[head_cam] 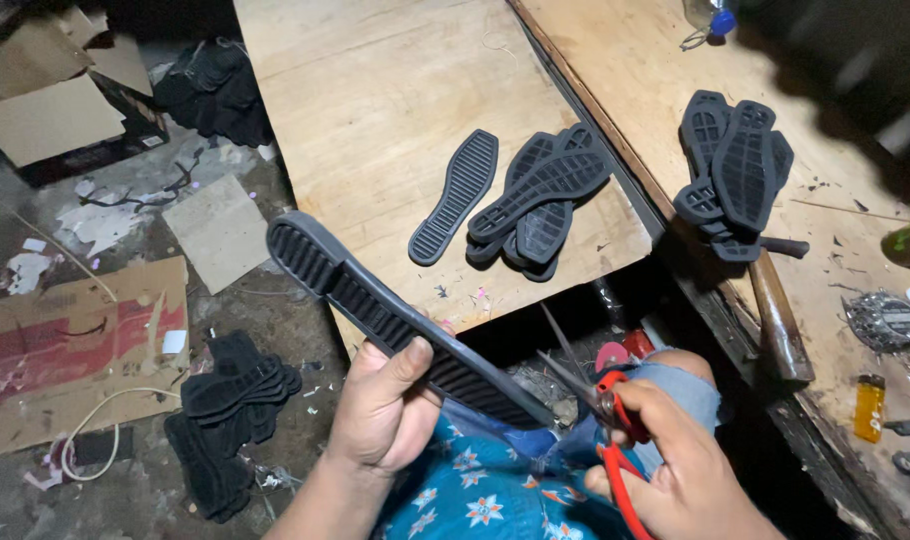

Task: The person trims the edges of black rubber shoe soles using red-handled shears. They hold each sole in the left hand and cut along the perimeter with the right hand, flipping the sole over to trim both sides. Trimmed soles are placed on a wooden workbench.

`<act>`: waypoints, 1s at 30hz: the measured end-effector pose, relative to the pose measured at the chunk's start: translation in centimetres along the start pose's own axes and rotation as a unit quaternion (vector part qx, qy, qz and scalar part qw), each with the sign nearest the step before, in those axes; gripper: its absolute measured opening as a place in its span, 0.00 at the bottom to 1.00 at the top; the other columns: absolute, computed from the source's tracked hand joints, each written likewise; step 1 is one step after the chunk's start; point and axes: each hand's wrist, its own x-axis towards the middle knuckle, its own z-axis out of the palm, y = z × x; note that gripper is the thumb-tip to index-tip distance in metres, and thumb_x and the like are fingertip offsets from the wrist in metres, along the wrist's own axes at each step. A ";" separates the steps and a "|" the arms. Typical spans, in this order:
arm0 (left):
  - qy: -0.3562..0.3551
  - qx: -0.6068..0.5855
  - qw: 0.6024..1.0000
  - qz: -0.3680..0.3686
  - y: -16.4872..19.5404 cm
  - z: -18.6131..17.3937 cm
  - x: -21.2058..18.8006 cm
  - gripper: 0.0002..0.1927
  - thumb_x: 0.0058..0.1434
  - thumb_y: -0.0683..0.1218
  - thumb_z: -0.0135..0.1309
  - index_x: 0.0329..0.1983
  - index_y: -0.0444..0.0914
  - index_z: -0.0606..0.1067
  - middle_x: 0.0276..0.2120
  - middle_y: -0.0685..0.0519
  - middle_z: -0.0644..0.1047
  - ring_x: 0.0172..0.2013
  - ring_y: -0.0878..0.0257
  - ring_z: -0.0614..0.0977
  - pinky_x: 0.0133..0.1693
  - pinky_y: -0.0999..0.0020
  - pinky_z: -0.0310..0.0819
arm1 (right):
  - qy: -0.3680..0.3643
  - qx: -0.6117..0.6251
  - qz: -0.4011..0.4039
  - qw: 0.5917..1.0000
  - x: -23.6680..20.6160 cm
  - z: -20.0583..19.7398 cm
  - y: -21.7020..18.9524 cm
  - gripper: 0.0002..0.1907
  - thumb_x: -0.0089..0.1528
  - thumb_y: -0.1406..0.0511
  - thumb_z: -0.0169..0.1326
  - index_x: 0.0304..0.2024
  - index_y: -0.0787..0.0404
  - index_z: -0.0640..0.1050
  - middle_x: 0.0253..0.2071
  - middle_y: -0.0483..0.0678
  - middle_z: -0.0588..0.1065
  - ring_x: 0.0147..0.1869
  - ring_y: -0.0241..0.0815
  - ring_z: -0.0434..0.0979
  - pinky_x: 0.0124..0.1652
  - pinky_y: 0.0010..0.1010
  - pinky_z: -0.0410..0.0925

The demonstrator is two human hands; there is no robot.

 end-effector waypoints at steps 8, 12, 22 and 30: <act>0.037 -0.001 0.999 0.028 0.9 0.4 0.2 0.14 0.63 0.39 0.57 0.53 0.37 0.75 0.46 0.49 0.81 0.50 0.56 0.81 0.58 0.54 0.72 | 0.019 -0.110 -0.171 0.979 0.0 -0.2 0.2 0.36 0.41 0.55 0.76 0.46 0.64 0.77 0.31 0.49 0.76 0.32 0.42 0.80 0.35 0.30 0.73; 0.035 0.001 0.999 0.037 1.1 0.0 0.3 0.14 0.64 0.38 0.57 0.53 0.37 0.74 0.46 0.48 0.80 0.50 0.55 0.81 0.58 0.53 0.72 | 0.053 -0.141 -0.251 0.956 -0.2 -0.4 0.3 0.36 0.41 0.54 0.75 0.46 0.64 0.76 0.33 0.50 0.76 0.33 0.46 0.79 0.34 0.30 0.72; 0.036 0.000 0.998 0.042 1.2 -1.6 0.3 0.13 0.66 0.38 0.57 0.53 0.37 0.75 0.45 0.47 0.81 0.49 0.55 0.81 0.56 0.53 0.73 | 0.009 -0.097 -0.181 0.979 0.0 -0.3 -0.5 0.32 0.41 0.56 0.77 0.43 0.63 0.79 0.28 0.46 0.75 0.26 0.39 0.77 0.28 0.28 0.71; 0.024 -0.014 0.999 0.036 1.0 -1.6 0.4 0.13 0.67 0.37 0.55 0.55 0.36 0.75 0.46 0.48 0.81 0.50 0.56 0.81 0.57 0.54 0.73 | -0.006 -0.078 -0.171 0.982 0.0 -0.3 -0.4 0.32 0.42 0.57 0.77 0.44 0.64 0.79 0.26 0.45 0.74 0.26 0.38 0.76 0.27 0.27 0.70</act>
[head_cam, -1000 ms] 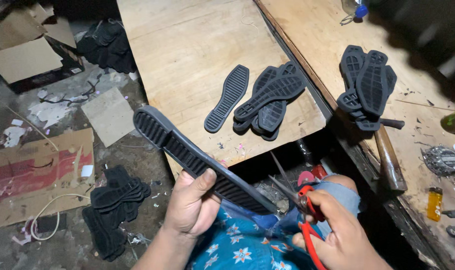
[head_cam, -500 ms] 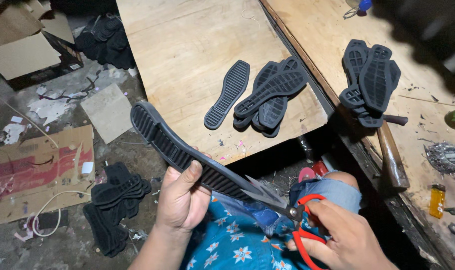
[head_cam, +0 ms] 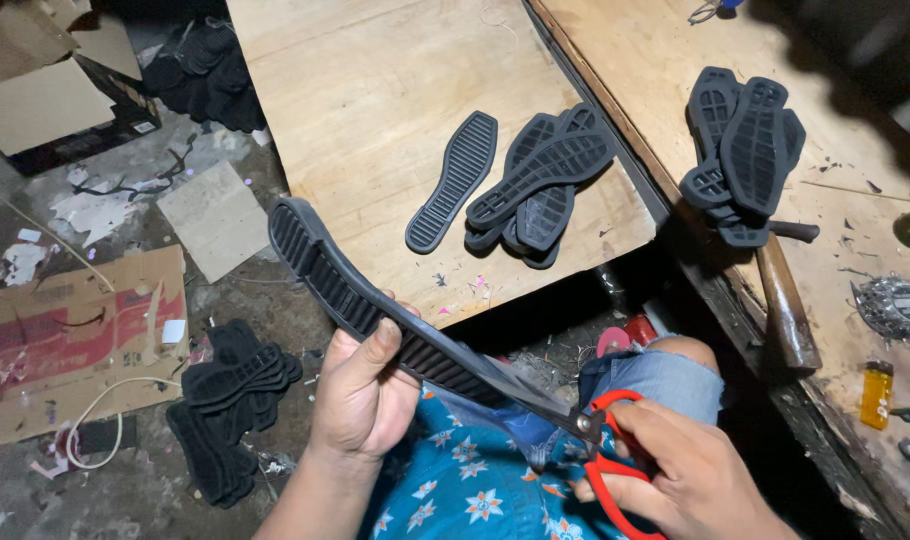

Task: The person trims the edges of black rubber shoe soles using red-handled shears. They hold each sole in the left hand and cut along the perimeter with the right hand, flipping the sole over to trim both sides. Trimmed soles are placed on a wooden workbench.

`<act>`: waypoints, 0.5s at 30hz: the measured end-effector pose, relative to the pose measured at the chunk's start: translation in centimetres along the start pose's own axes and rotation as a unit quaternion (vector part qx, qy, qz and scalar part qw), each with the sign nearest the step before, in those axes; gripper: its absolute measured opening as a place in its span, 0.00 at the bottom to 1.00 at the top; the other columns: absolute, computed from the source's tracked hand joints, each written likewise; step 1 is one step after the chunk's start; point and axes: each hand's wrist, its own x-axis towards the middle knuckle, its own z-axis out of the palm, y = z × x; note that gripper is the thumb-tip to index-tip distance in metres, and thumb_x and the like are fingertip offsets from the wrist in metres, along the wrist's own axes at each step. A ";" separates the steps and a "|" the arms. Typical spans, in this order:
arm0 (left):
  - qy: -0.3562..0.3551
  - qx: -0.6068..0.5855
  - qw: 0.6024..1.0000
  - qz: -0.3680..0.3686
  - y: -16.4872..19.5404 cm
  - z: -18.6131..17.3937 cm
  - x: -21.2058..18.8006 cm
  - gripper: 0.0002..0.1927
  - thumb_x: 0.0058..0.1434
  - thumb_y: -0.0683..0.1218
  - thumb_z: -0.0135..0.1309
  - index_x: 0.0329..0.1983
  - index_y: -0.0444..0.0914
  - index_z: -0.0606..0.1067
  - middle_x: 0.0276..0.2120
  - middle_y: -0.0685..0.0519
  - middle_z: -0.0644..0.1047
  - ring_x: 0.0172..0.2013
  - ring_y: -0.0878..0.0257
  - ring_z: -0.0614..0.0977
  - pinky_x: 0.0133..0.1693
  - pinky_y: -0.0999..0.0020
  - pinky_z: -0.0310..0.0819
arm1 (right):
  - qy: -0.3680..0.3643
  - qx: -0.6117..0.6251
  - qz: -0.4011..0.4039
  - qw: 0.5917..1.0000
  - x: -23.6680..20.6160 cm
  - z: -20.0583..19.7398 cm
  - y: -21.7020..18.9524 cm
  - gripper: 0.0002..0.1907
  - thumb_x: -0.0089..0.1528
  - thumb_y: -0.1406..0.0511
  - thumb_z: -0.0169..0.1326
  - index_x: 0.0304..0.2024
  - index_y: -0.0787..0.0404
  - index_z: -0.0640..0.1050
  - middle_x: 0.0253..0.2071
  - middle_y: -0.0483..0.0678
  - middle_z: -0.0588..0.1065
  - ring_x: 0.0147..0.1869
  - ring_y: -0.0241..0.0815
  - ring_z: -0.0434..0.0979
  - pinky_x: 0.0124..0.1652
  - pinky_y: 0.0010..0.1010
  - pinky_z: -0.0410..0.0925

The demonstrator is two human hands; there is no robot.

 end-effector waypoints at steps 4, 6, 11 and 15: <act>0.003 0.004 1.000 -0.001 -0.1 0.1 0.1 0.13 0.67 0.38 0.55 0.55 0.36 0.75 0.46 0.48 0.81 0.50 0.56 0.81 0.57 0.54 0.73 | 0.004 -0.009 -0.014 1.000 -0.2 0.1 0.6 0.32 0.43 0.57 0.76 0.45 0.63 0.79 0.26 0.45 0.75 0.26 0.37 0.77 0.28 0.26 0.71; 0.003 0.002 1.000 -0.002 -0.1 0.1 0.1 0.13 0.67 0.38 0.55 0.55 0.36 0.75 0.45 0.48 0.81 0.50 0.56 0.81 0.57 0.53 0.74 | 0.005 -0.008 -0.012 1.000 -0.4 0.1 0.8 0.30 0.44 0.58 0.74 0.45 0.63 0.79 0.27 0.45 0.77 0.27 0.37 0.79 0.29 0.26 0.72; 0.009 0.010 1.000 -0.003 -0.2 0.0 0.2 0.13 0.67 0.38 0.56 0.55 0.36 0.74 0.46 0.48 0.80 0.50 0.55 0.81 0.57 0.53 0.74 | 0.009 -0.051 -0.025 0.998 -0.6 0.1 1.2 0.28 0.44 0.57 0.74 0.43 0.62 0.80 0.28 0.47 0.78 0.29 0.42 0.81 0.30 0.29 0.73; 0.003 0.015 1.000 0.000 -0.2 -0.1 0.3 0.13 0.66 0.37 0.56 0.54 0.36 0.74 0.46 0.48 0.80 0.50 0.55 0.81 0.56 0.54 0.74 | 0.016 -0.047 -0.070 0.996 -0.5 0.0 1.3 0.27 0.47 0.57 0.72 0.44 0.62 0.79 0.31 0.47 0.80 0.32 0.42 0.83 0.32 0.28 0.73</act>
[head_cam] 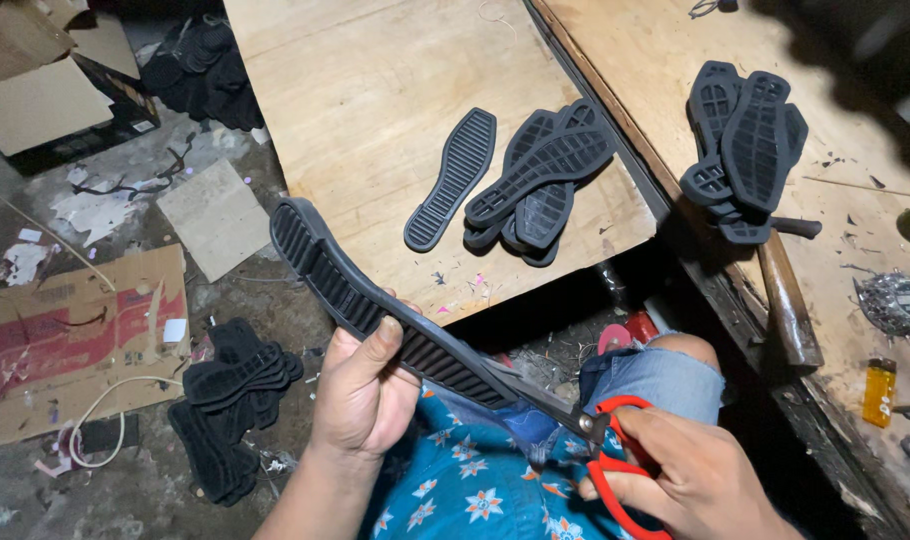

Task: The person trims the edges of black rubber shoe soles using red-handled shears. They hold each sole in the left hand and cut along the perimeter with the right hand, flipping the sole over to trim both sides. Trimmed soles are placed on a wooden workbench.

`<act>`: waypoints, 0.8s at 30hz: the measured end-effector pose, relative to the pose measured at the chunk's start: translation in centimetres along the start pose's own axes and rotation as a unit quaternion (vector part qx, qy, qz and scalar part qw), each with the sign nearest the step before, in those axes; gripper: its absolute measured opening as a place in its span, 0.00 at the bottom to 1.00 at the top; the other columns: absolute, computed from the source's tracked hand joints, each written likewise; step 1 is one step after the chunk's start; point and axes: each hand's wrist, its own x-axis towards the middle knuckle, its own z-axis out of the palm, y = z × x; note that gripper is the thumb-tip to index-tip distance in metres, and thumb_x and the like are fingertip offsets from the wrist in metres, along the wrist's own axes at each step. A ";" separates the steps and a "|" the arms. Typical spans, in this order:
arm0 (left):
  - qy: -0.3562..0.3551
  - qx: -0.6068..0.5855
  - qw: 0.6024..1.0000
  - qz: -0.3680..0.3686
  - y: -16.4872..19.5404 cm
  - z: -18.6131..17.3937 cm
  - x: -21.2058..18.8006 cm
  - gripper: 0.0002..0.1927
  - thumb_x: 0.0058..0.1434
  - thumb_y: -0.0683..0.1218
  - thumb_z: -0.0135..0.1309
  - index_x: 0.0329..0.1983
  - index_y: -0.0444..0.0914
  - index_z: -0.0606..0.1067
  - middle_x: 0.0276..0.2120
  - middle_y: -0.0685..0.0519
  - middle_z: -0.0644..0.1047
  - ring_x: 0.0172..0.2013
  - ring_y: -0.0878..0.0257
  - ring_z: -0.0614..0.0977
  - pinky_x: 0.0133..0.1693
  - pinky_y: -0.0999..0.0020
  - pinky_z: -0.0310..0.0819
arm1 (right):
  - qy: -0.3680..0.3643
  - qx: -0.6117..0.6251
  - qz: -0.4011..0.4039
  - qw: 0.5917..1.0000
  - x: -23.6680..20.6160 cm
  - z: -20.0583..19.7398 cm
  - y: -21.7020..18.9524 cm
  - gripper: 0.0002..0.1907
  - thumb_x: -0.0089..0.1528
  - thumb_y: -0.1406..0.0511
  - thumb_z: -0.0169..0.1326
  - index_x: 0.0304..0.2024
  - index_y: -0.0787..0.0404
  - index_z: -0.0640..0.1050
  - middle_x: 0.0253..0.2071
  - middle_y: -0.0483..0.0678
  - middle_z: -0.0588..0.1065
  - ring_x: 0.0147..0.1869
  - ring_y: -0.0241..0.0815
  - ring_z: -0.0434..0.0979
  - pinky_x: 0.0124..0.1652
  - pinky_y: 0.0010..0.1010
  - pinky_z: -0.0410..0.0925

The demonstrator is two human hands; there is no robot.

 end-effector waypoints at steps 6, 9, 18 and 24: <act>-0.021 0.025 0.999 0.012 -0.4 0.7 -0.4 0.11 0.69 0.37 0.56 0.54 0.34 0.75 0.47 0.47 0.80 0.50 0.55 0.81 0.57 0.54 0.73 | -0.020 -0.008 0.053 0.998 0.1 0.3 -0.1 0.29 0.45 0.56 0.74 0.42 0.63 0.78 0.27 0.47 0.76 0.27 0.42 0.78 0.30 0.29 0.72; 0.003 0.022 1.000 -0.008 -0.9 1.4 -0.6 0.13 0.65 0.38 0.56 0.52 0.35 0.75 0.48 0.48 0.80 0.51 0.56 0.81 0.57 0.55 0.74 | -0.042 0.008 0.092 0.995 0.3 0.6 -0.2 0.33 0.46 0.50 0.74 0.46 0.60 0.78 0.29 0.44 0.74 0.30 0.39 0.77 0.32 0.27 0.71; -0.012 0.024 1.000 -0.005 -0.5 1.1 -0.9 0.12 0.67 0.38 0.57 0.53 0.36 0.75 0.44 0.47 0.80 0.47 0.56 0.82 0.51 0.58 0.76 | -0.037 -0.006 0.093 0.995 -0.1 0.6 0.1 0.32 0.44 0.49 0.73 0.45 0.57 0.81 0.26 0.43 0.75 0.28 0.38 0.77 0.30 0.28 0.69; -0.017 0.052 0.999 0.001 -0.5 0.4 -0.8 0.11 0.66 0.38 0.58 0.52 0.35 0.75 0.43 0.48 0.81 0.45 0.57 0.82 0.47 0.61 0.77 | -0.040 0.000 0.082 0.996 -0.2 0.5 0.2 0.32 0.46 0.49 0.76 0.45 0.57 0.82 0.27 0.42 0.76 0.27 0.37 0.77 0.30 0.27 0.70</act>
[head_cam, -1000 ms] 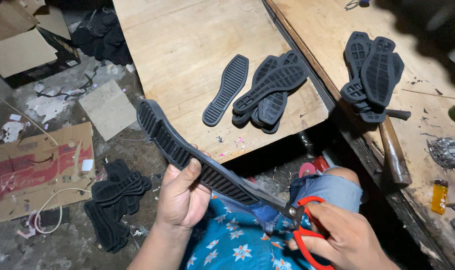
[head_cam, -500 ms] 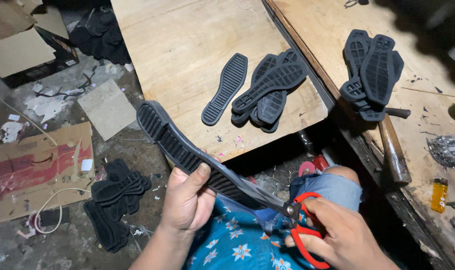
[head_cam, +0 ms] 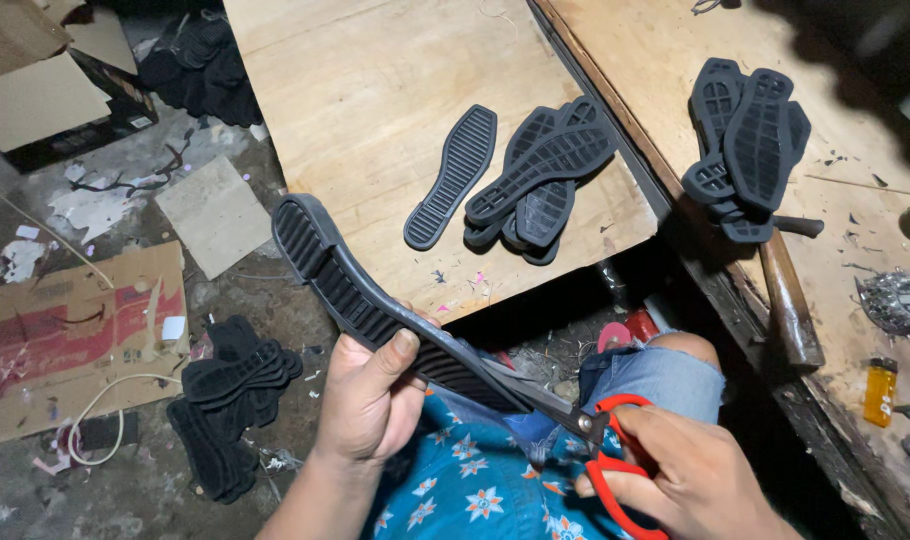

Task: The person trims the edges of black rubber shoe soles using red-handled shears. They hold each sole in the left hand and cut along the perimeter with the right hand, flipping the sole over to trim both sides. Trimmed soles are placed on a wooden workbench.

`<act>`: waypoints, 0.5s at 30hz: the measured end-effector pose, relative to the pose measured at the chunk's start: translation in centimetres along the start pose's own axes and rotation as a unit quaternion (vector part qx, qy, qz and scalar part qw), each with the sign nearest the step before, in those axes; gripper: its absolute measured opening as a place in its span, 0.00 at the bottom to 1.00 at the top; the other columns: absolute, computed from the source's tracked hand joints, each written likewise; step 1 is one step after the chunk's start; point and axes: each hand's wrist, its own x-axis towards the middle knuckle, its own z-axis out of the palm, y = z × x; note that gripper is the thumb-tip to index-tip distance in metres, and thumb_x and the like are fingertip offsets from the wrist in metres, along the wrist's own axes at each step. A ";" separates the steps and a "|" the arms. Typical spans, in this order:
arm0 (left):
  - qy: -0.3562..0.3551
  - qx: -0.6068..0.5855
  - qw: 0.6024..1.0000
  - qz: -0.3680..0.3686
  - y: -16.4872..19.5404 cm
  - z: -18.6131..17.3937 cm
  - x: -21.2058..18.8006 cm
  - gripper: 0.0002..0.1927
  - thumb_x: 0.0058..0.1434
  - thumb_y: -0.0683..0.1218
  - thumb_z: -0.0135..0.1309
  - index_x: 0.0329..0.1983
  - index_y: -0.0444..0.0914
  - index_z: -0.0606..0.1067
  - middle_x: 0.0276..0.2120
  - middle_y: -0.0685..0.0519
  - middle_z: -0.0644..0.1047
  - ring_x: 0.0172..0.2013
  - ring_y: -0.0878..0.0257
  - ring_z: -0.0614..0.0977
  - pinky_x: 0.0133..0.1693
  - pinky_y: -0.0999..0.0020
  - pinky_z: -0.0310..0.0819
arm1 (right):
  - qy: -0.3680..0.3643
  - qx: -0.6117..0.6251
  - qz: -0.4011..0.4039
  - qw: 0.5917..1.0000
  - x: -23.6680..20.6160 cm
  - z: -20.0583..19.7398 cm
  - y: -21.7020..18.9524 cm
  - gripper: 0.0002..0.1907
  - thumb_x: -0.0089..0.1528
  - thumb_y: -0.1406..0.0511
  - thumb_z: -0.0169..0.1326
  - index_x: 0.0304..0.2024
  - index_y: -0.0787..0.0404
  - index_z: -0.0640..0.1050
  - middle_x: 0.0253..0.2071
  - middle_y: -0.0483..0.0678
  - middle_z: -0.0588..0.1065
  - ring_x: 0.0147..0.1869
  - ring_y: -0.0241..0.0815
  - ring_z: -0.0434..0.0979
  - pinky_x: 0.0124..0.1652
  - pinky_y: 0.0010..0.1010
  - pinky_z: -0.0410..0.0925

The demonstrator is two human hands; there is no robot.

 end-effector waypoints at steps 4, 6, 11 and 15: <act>-0.002 0.031 1.000 -0.003 -0.2 0.4 -0.3 0.11 0.67 0.38 0.59 0.52 0.32 0.76 0.43 0.45 0.82 0.42 0.57 0.81 0.42 0.62 0.73 | 0.040 -0.015 -0.044 0.998 0.5 -0.1 -0.5 0.31 0.44 0.53 0.74 0.42 0.62 0.78 0.25 0.46 0.74 0.25 0.41 0.77 0.27 0.29 0.70; -0.033 0.009 0.999 -0.014 -0.5 0.9 -0.6 0.10 0.65 0.38 0.59 0.49 0.33 0.77 0.42 0.45 0.82 0.45 0.54 0.83 0.52 0.54 0.79 | 0.040 -0.017 -0.046 0.998 0.7 0.0 -0.8 0.32 0.42 0.52 0.75 0.41 0.62 0.78 0.24 0.47 0.73 0.25 0.43 0.76 0.27 0.31 0.69; -0.011 0.011 1.000 -0.006 -0.2 1.5 -0.5 0.12 0.63 0.37 0.60 0.50 0.33 0.77 0.43 0.46 0.82 0.46 0.56 0.82 0.54 0.56 0.76 | 0.054 -0.015 -0.052 0.997 0.8 -0.1 -0.7 0.33 0.41 0.52 0.75 0.42 0.62 0.79 0.25 0.47 0.75 0.26 0.44 0.77 0.27 0.30 0.70; -0.029 -0.003 0.999 -0.016 -0.1 1.4 -0.5 0.11 0.64 0.37 0.60 0.49 0.33 0.77 0.42 0.44 0.82 0.45 0.54 0.83 0.53 0.54 0.77 | 0.053 -0.019 -0.052 0.997 0.3 0.1 -0.2 0.33 0.41 0.51 0.75 0.42 0.61 0.80 0.25 0.47 0.76 0.26 0.43 0.78 0.27 0.30 0.70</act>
